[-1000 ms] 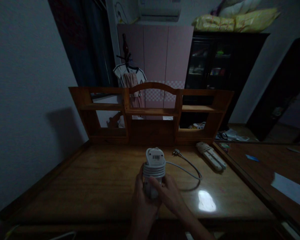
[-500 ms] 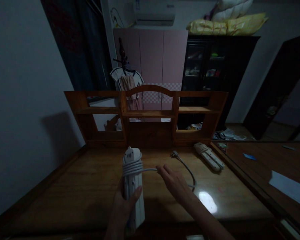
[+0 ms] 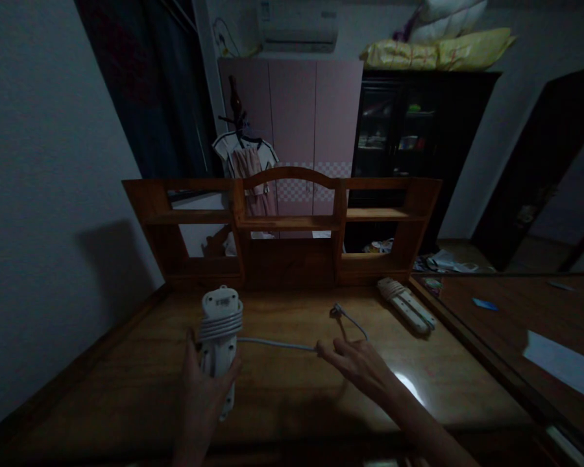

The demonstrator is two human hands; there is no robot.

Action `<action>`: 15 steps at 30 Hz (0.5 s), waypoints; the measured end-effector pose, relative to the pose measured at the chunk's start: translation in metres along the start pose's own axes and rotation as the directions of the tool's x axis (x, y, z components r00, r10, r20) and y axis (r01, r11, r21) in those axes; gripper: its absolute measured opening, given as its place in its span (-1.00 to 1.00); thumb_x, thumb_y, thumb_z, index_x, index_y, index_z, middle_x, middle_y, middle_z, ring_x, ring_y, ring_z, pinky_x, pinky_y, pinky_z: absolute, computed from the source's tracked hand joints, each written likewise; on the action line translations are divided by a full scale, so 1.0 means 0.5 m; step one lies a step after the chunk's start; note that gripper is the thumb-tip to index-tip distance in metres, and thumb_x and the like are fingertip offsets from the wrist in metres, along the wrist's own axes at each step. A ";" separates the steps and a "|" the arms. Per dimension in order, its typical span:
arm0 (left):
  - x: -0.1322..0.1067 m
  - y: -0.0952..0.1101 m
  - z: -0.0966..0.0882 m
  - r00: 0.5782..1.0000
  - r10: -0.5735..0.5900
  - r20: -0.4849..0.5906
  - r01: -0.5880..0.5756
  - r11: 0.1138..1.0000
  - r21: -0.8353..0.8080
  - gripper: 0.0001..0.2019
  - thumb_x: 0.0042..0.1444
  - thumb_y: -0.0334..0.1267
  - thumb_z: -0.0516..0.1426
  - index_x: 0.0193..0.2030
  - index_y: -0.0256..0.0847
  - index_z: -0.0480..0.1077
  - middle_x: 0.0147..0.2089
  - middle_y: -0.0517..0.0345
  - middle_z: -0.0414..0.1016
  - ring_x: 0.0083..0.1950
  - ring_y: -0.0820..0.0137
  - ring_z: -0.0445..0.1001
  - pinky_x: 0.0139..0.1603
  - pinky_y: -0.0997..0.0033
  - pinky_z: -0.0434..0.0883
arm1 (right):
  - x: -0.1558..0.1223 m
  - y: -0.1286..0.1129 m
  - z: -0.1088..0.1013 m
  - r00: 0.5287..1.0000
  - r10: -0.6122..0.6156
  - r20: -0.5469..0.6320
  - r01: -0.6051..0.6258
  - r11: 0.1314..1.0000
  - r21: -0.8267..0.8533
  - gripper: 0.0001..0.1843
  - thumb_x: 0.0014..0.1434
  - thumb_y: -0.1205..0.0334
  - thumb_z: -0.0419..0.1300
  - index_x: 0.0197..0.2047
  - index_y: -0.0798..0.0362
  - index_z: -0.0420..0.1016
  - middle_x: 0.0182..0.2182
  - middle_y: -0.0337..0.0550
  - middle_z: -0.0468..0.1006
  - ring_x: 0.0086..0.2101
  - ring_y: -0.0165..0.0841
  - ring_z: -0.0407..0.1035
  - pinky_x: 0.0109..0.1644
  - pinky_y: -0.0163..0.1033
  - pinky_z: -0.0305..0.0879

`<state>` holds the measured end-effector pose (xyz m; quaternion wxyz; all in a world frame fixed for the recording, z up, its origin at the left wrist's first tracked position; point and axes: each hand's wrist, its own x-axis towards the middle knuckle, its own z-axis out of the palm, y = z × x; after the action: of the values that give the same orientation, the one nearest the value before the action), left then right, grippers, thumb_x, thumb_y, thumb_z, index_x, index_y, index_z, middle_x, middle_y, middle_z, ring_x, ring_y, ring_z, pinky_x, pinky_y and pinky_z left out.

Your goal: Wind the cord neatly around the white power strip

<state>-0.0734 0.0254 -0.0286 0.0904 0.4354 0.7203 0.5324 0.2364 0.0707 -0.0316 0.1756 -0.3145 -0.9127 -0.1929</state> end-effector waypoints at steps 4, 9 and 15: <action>-0.013 -0.011 0.020 0.996 0.021 0.086 -0.032 0.991 0.130 -0.11 -0.08 -0.09 0.22 0.34 -0.17 -0.12 0.21 -0.15 0.27 0.16 0.07 0.34 0.09 0.09 0.34 | 0.008 0.017 -0.031 0.999 0.032 -0.032 -0.035 0.995 -0.097 -0.56 0.17 0.49 0.10 0.10 -0.02 0.28 -0.31 -0.17 0.45 -0.41 -0.40 0.36 -0.44 -0.35 0.16; -0.027 -0.005 0.037 0.980 0.082 0.179 -0.133 0.948 0.290 -0.25 0.04 -0.13 0.14 0.33 -0.18 -0.08 0.22 -0.16 0.27 0.10 0.06 0.39 0.01 0.15 0.36 | 0.009 0.007 -0.048 0.988 0.045 -0.149 -0.061 0.993 -0.105 -0.75 0.25 0.42 0.03 -0.02 0.08 0.37 -0.26 -0.07 0.47 -0.29 -0.33 0.37 -0.26 -0.28 0.25; -0.034 0.008 0.049 0.943 0.162 0.293 -0.267 0.891 0.367 -0.25 0.11 -0.16 0.07 0.38 -0.02 -0.22 0.22 0.01 0.26 -0.03 0.21 0.45 -0.16 0.33 0.37 | 0.006 -0.017 -0.067 0.976 -0.021 -0.215 0.005 0.997 -0.071 -0.80 0.29 0.40 0.00 -0.08 0.09 0.38 -0.34 -0.11 0.48 -0.32 -0.36 0.38 -0.26 -0.27 0.23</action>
<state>-0.0463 0.0303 -0.0411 0.0312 0.5864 0.7435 0.3199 0.2355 0.0506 -0.0033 0.2613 -0.2917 -0.8829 -0.2590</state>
